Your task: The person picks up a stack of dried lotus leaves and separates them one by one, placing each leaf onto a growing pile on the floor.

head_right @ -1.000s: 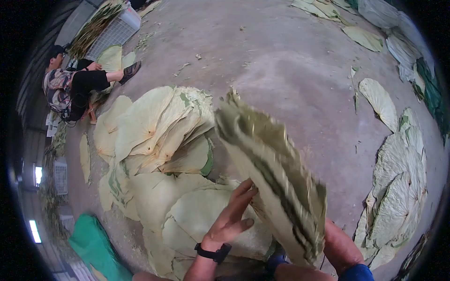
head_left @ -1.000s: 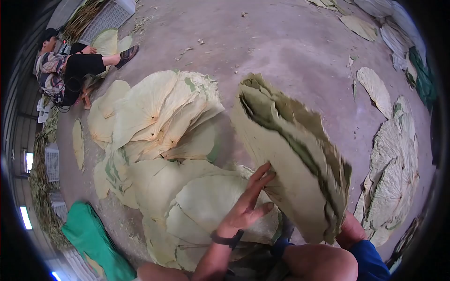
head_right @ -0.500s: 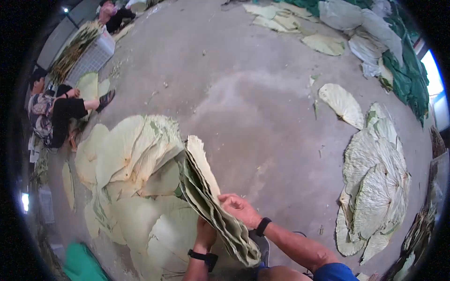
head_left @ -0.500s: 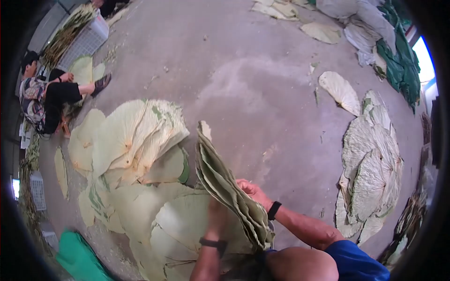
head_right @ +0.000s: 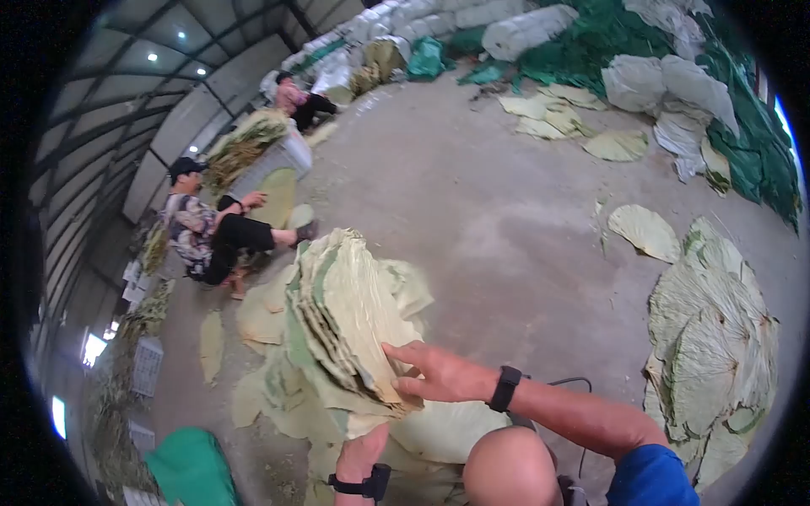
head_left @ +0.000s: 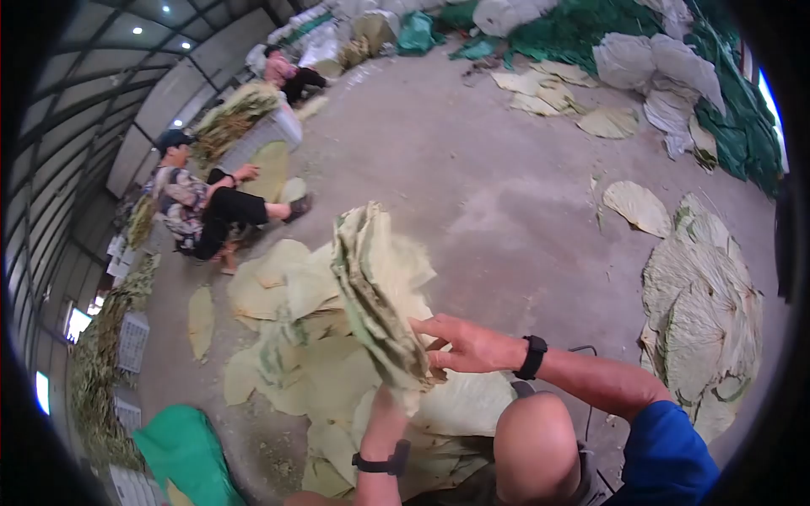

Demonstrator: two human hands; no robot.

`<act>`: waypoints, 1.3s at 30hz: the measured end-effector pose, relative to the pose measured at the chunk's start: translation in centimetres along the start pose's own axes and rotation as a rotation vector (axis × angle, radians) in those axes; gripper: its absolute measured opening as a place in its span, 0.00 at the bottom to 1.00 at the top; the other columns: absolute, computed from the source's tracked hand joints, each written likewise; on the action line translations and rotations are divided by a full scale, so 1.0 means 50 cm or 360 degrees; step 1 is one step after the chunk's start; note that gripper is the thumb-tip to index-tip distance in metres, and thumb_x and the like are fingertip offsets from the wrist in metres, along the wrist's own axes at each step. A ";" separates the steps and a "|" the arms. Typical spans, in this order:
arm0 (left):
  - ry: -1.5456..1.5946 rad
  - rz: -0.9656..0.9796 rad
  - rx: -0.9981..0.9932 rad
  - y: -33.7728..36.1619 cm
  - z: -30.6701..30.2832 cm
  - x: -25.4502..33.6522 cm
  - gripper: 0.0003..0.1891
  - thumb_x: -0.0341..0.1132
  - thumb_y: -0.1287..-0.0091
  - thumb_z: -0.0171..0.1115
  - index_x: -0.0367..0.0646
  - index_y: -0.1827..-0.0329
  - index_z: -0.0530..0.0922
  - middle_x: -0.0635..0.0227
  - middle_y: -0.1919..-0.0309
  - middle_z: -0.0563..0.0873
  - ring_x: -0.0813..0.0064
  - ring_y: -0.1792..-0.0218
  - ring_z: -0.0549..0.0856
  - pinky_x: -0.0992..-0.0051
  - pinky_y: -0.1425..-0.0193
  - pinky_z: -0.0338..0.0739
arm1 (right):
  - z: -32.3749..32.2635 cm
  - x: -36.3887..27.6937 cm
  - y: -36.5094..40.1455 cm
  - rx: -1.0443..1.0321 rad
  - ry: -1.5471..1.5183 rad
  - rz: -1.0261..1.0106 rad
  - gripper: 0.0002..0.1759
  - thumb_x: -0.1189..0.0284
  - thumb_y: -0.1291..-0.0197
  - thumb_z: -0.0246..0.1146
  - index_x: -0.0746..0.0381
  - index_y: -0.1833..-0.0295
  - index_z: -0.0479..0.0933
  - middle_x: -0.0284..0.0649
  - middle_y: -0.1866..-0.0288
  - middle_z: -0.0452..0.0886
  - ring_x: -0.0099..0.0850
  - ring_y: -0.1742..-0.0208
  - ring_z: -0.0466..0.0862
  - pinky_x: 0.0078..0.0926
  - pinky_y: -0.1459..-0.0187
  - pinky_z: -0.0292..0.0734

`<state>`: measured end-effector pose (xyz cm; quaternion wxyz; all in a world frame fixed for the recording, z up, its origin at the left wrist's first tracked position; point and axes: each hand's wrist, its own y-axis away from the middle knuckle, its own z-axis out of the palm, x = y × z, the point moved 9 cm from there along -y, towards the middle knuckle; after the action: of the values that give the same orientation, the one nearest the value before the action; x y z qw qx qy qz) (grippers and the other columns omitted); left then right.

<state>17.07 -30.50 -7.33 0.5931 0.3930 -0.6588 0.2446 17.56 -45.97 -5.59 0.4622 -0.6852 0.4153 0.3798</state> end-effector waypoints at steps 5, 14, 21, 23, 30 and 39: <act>-0.0092 -0.0277 0.0036 0.143 -0.079 -0.009 0.21 0.23 0.34 0.66 0.33 0.37 0.75 0.63 0.50 0.85 0.71 0.49 0.84 0.70 0.41 0.79 | 0.072 -0.205 -0.022 -0.0100 0.0332 -0.0001 0.36 0.62 0.27 0.61 0.62 0.20 0.58 0.54 0.45 0.76 0.46 0.51 0.83 0.38 0.47 0.80; -0.1134 0.0849 0.0712 0.315 -0.101 0.089 0.21 0.36 0.24 0.56 0.36 0.32 0.73 0.57 0.36 0.80 0.61 0.32 0.76 0.64 0.30 0.70 | 0.259 -0.359 0.055 0.0142 -0.0009 -0.0155 0.34 0.64 0.26 0.55 0.69 0.22 0.57 0.60 0.37 0.73 0.50 0.38 0.76 0.38 0.36 0.71; -0.0060 0.0828 0.0626 0.366 -0.116 0.009 0.28 0.50 0.23 0.57 0.35 0.32 0.72 0.57 0.41 0.81 0.63 0.41 0.81 0.66 0.38 0.74 | 0.319 -0.366 0.103 0.0198 -0.0289 -0.0077 0.32 0.67 0.24 0.52 0.67 0.20 0.55 0.52 0.26 0.67 0.41 0.26 0.67 0.34 0.26 0.59; -0.0048 0.0856 0.0667 0.377 -0.124 -0.021 0.28 0.50 0.23 0.56 0.34 0.32 0.71 0.58 0.41 0.81 0.63 0.42 0.81 0.66 0.38 0.74 | 0.329 -0.367 0.108 0.0163 -0.0324 -0.0060 0.33 0.67 0.24 0.52 0.66 0.19 0.54 0.51 0.25 0.65 0.41 0.24 0.65 0.35 0.25 0.58; 0.0115 0.0713 0.0669 0.371 -0.125 -0.026 0.30 0.51 0.23 0.55 0.32 0.31 0.69 0.57 0.39 0.79 0.62 0.40 0.79 0.65 0.35 0.72 | 0.352 -0.348 0.109 0.0023 -0.0533 -0.0160 0.45 0.57 0.30 0.63 0.68 0.19 0.49 0.55 0.22 0.59 0.45 0.22 0.60 0.40 0.23 0.56; 0.0058 0.0613 0.0821 0.377 -0.131 -0.044 0.33 0.53 0.23 0.53 0.29 0.30 0.66 0.54 0.39 0.78 0.60 0.38 0.77 0.64 0.32 0.69 | 0.363 -0.297 0.102 0.0072 -0.0424 -0.0158 0.39 0.66 0.30 0.60 0.68 0.20 0.53 0.56 0.26 0.64 0.47 0.25 0.64 0.39 0.26 0.59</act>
<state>5.69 -14.06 -5.59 0.4285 0.3941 -0.6264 0.5183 4.95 -26.66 1.06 0.5469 -0.6378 0.3243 0.4347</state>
